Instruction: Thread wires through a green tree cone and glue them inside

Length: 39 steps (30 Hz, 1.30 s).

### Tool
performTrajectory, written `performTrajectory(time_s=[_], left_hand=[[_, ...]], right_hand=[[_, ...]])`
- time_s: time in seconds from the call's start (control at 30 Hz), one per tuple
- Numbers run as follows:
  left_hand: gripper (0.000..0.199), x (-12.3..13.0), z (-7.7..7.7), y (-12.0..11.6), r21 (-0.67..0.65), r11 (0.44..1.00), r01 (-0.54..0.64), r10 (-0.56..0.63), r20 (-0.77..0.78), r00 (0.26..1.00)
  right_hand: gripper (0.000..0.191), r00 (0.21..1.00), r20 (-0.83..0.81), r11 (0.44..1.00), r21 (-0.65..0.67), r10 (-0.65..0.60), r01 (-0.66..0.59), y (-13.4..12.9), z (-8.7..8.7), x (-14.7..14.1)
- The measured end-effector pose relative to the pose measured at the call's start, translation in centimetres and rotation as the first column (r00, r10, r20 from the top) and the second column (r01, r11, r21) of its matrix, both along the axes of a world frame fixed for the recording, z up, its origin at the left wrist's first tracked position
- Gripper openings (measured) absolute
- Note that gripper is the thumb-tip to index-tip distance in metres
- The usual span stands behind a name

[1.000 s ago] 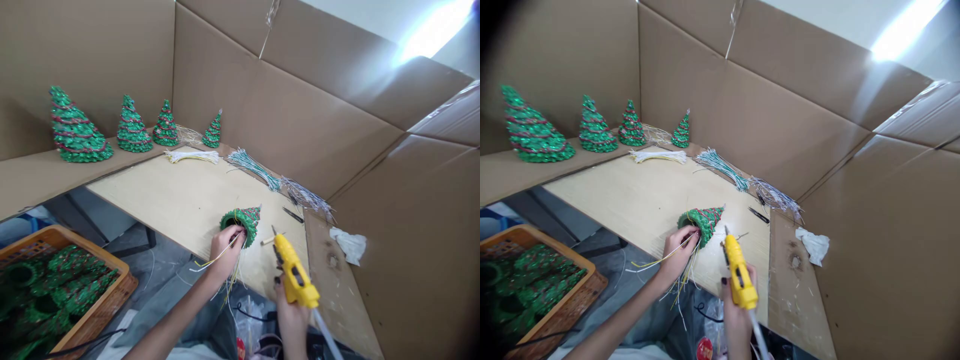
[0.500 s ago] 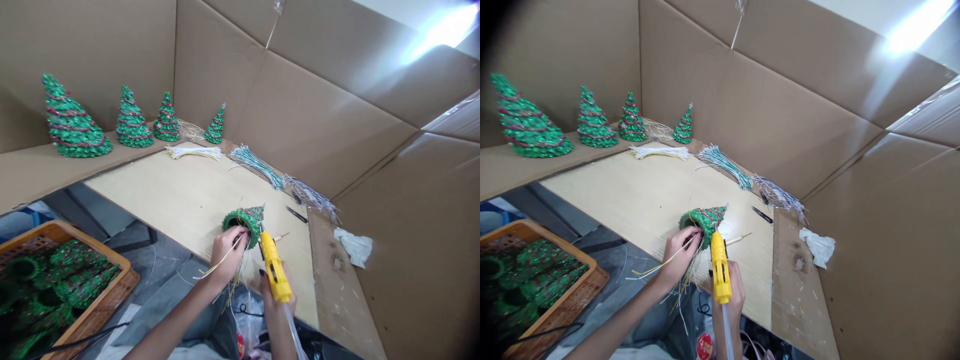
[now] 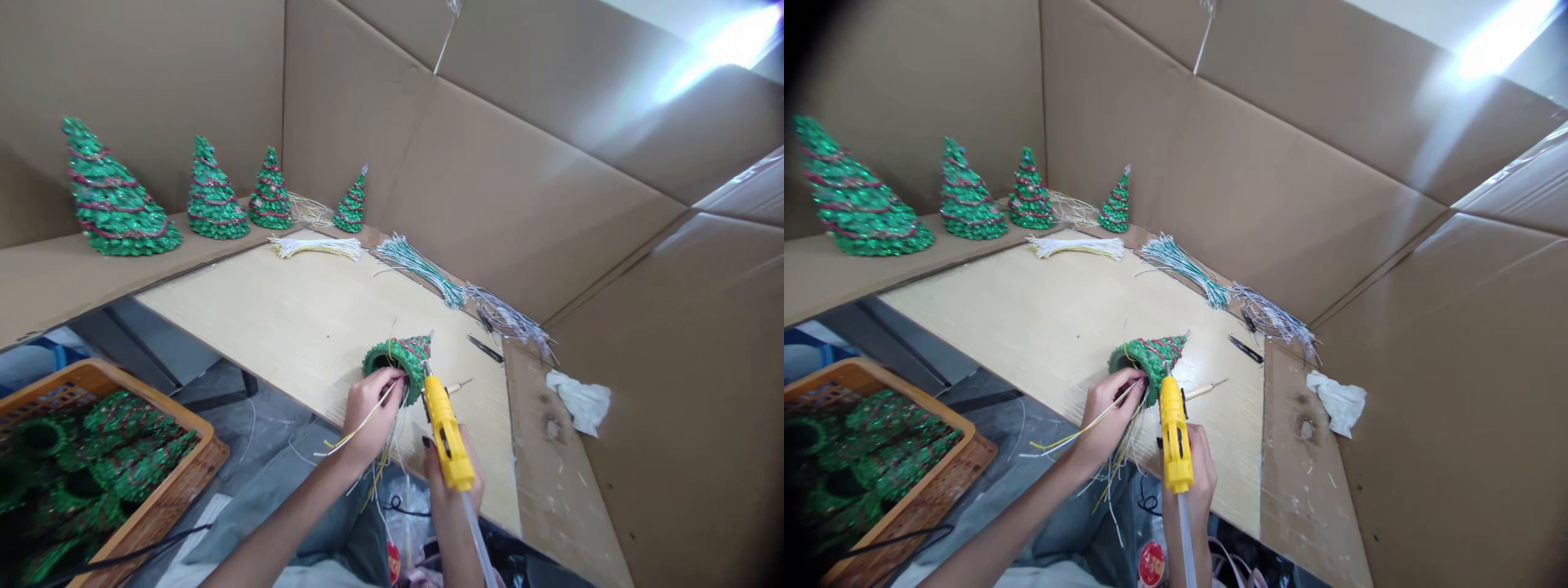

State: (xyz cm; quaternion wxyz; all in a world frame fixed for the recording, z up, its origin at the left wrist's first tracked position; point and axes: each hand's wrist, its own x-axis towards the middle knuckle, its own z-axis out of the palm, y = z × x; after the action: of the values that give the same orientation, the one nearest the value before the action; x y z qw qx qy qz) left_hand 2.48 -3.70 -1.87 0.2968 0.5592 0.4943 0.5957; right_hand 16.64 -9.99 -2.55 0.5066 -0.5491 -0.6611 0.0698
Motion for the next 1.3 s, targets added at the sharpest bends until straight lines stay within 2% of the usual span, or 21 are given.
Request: performTrajectory(time_s=[1.3], left_hand=[[0.016, -0.05, 0.34, -0.1, 0.003, 1.0, -0.023, 0.023, -0.026, 0.999]], right_hand=[[0.008, 1.0, 0.004, 1.0, -0.017, 0.008, -0.008, -0.14, 0.16, 0.05]])
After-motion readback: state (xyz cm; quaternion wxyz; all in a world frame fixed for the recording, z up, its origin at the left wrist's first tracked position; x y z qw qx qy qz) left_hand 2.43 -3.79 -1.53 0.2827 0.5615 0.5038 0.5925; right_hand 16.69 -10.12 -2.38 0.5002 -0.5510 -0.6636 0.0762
